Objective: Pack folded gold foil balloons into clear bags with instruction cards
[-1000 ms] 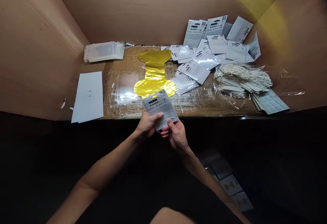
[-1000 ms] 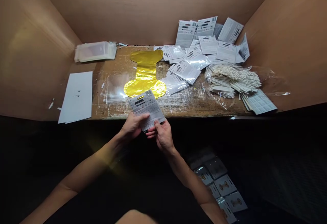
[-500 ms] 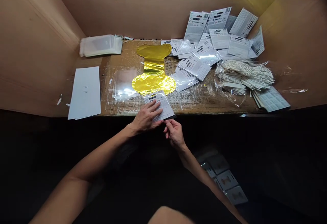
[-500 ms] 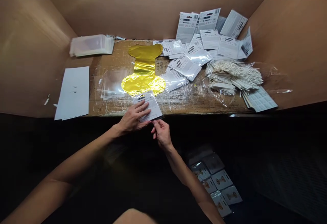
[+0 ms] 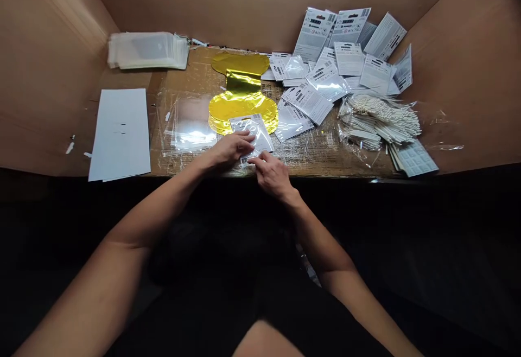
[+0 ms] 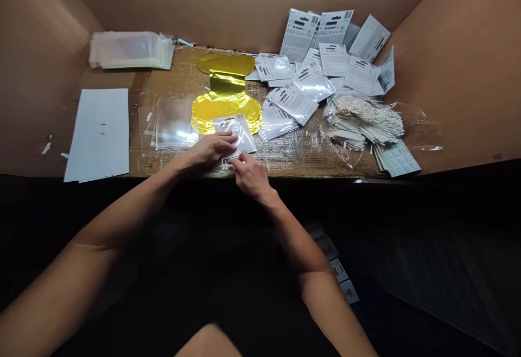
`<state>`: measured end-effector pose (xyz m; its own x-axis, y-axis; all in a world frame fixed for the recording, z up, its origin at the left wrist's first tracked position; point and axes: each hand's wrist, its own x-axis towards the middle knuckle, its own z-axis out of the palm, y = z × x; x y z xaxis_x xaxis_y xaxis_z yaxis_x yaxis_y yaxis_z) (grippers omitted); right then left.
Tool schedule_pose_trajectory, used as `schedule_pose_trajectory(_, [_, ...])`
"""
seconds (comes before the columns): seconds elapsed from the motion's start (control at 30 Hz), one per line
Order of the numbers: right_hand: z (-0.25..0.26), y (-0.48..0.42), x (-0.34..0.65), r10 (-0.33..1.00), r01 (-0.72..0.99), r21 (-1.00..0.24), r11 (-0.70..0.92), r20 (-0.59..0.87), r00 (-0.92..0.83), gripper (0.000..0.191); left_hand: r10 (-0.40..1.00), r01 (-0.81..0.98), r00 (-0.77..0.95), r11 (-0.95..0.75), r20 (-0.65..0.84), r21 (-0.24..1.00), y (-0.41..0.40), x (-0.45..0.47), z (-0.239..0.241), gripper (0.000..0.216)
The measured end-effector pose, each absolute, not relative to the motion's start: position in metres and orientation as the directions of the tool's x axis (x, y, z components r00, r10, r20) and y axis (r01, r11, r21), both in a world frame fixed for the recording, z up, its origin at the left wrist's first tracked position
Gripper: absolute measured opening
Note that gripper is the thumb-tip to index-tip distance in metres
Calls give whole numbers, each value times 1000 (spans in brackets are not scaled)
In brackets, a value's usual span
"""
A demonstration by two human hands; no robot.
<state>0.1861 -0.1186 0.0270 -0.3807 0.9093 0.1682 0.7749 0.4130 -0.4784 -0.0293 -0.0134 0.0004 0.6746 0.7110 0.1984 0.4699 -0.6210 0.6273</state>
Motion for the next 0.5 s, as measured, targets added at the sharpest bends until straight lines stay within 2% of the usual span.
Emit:
schedule_pose_trajectory(0.1, [31,-110,180,856,805,-302,511,85,-511,33,676,450,714,-644,184,618,-13,-31,-4,26])
schedule_pose_trajectory(0.2, [33,-116,187,816,775,-279,567,59,-576,33,638,431,745,-683,195,589,-16,-29,-6,27])
schedule_pose_trajectory(0.33, [38,-111,190,795,754,-268,600,98,-598,27,631,429,747,-698,208,574,-17,-29,-8,25])
schedule_pose_trajectory(0.5, [35,-93,179,772,751,-195,631,69,-631,22,663,462,723,-672,194,579,-15,-28,-10,40])
